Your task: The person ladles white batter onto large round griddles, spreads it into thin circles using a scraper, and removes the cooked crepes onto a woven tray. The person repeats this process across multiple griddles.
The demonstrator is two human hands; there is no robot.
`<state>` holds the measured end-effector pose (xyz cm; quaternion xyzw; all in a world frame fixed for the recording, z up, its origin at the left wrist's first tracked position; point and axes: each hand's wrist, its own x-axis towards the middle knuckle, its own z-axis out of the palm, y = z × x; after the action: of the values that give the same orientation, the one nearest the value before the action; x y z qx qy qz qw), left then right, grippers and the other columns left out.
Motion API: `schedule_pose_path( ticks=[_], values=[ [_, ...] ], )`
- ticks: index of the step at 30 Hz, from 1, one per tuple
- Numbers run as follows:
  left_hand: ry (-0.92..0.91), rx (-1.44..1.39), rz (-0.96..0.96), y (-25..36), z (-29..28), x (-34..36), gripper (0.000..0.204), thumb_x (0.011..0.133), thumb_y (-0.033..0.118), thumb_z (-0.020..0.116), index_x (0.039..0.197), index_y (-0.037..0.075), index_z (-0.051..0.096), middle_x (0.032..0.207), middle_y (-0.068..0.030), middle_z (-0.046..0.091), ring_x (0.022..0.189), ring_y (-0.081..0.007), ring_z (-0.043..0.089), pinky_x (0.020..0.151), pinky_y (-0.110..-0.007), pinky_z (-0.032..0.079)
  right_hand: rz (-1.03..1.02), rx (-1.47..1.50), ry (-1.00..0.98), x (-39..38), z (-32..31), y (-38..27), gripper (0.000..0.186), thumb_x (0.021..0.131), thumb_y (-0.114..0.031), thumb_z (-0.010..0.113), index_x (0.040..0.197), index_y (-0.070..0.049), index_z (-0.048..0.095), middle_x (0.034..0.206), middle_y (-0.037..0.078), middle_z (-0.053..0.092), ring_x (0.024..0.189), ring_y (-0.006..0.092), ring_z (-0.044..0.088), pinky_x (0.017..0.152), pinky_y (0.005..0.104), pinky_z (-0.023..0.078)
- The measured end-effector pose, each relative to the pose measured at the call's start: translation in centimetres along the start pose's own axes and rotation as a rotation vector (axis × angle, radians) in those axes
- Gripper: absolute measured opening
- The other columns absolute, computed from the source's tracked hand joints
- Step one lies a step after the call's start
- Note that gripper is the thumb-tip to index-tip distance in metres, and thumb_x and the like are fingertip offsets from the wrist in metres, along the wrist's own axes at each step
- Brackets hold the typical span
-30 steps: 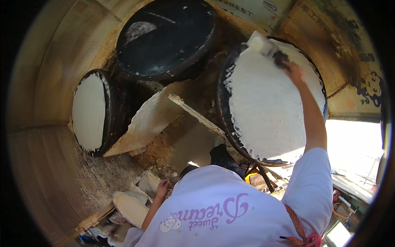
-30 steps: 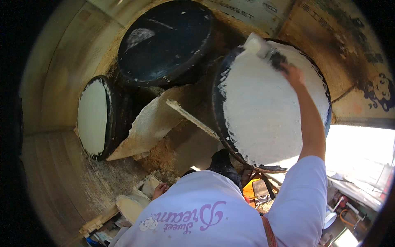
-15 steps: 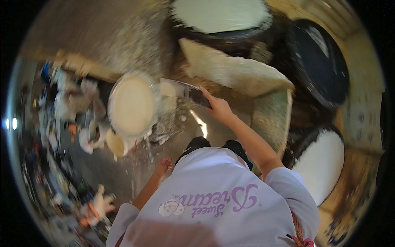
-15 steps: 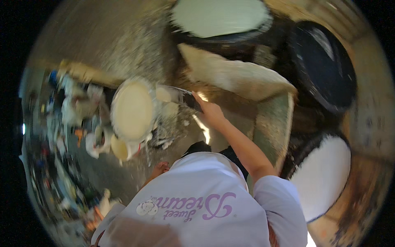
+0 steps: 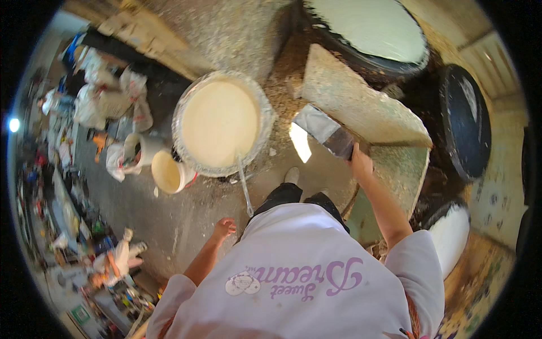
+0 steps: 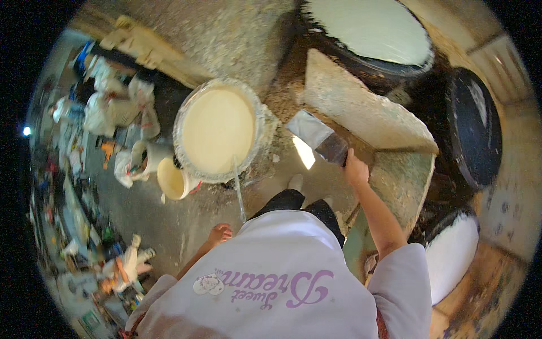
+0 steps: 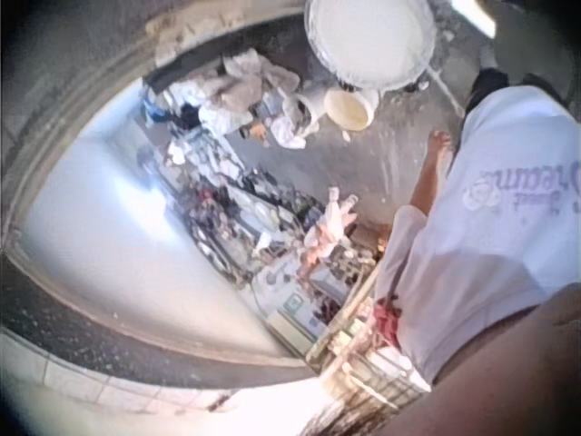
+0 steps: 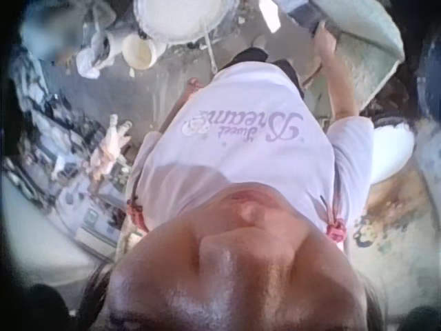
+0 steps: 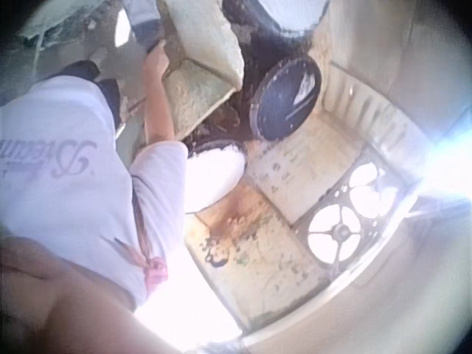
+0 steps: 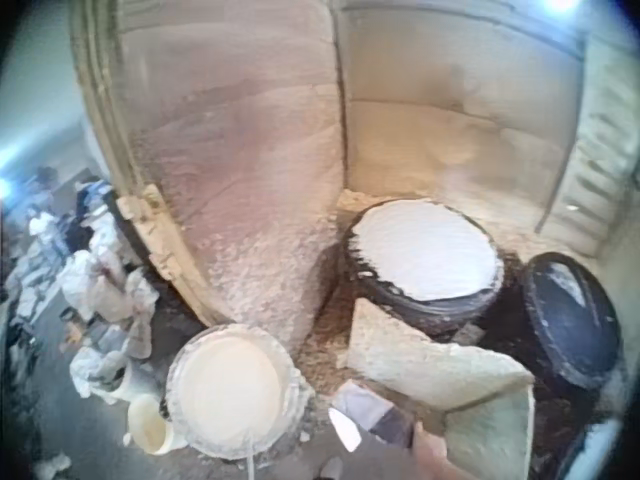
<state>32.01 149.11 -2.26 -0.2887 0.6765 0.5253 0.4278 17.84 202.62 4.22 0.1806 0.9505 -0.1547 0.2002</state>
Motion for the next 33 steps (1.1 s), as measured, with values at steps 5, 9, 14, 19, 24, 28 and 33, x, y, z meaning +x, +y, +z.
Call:
schedule_pose_path(
  ticks=[5,9,14,19,24,28,33],
  values=[
    [0.033,0.038,-0.028,10.0,2.1,3.3,0.039,0.088,0.043,0.041,0.107,0.012,0.052,0.081,-0.0064,0.059,0.07,-0.0185,0.059,0.062,-0.031,0.046,0.113,0.838,0.061,-3.5,7.3,2.8,0.025,0.077,-0.015,0.059,0.095,-0.001,0.049,0.07,0.015,0.059,0.057,0.027,0.059,0.05,0.0363,0.046],
    [-0.084,-0.195,0.001,12.9,4.5,4.6,0.041,0.088,0.044,0.04,0.104,0.008,0.052,0.083,-0.0092,0.058,0.074,-0.0217,0.058,0.065,-0.035,0.047,0.353,1.743,0.08,-9.4,5.3,0.4,0.017,0.081,-0.016,0.053,0.082,0.0,0.047,0.05,0.006,0.048,0.037,0.015,0.045,0.035,0.027,0.034],
    [-0.085,-0.142,-0.21,9.6,2.0,12.6,0.033,0.091,0.032,0.04,0.086,0.002,0.052,0.075,-0.0094,0.054,0.065,-0.0227,0.052,0.061,-0.036,0.045,0.833,1.664,0.761,-20.1,8.6,11.8,0.031,0.086,-0.03,0.05,0.094,-0.001,0.045,0.054,0.009,0.051,0.039,0.0155,0.047,0.038,0.029,0.039],
    [-0.11,-0.165,-0.301,11.6,0.7,17.3,0.025,0.089,0.023,0.04,0.078,0.003,0.049,0.068,-0.0084,0.051,0.058,-0.0205,0.047,0.055,-0.035,0.04,1.36,1.628,0.789,-41.4,13.4,26.2,0.031,0.082,-0.037,0.055,0.073,-0.008,0.045,0.05,0.003,0.043,0.039,0.0151,0.043,0.035,0.0291,0.035],
    [0.032,-0.13,-0.201,14.0,0.8,16.6,0.023,0.088,0.022,0.041,0.077,0.003,0.049,0.066,-0.008,0.049,0.055,-0.0198,0.045,0.052,-0.034,0.038,1.441,1.657,0.417,-55.1,14.1,23.9,0.024,0.086,-0.026,0.05,0.082,-0.002,0.054,0.053,0.006,0.05,0.039,0.0157,0.047,0.036,0.0277,0.041],
    [0.104,-0.098,-0.142,15.3,1.2,15.5,0.022,0.087,0.02,0.041,0.077,0.003,0.049,0.064,-0.0077,0.048,0.052,-0.0193,0.045,0.049,-0.034,0.037,1.208,1.303,0.908,-52.0,13.6,23.4,0.069,0.075,0.001,0.052,0.135,-0.023,0.028,0.068,0.009,0.055,0.055,0.0156,0.053,0.049,0.0283,0.043],
    [0.194,-0.061,-0.059,15.2,1.0,14.2,0.02,0.085,0.019,0.042,0.076,0.003,0.049,0.061,-0.0073,0.047,0.049,-0.0187,0.044,0.045,-0.034,0.035,1.467,0.569,0.488,-44.9,12.3,20.1,0.083,0.071,0.004,0.055,0.135,-0.037,0.021,0.111,0.012,0.052,0.088,0.0306,0.057,0.065,0.0392,0.047]
  ],
)
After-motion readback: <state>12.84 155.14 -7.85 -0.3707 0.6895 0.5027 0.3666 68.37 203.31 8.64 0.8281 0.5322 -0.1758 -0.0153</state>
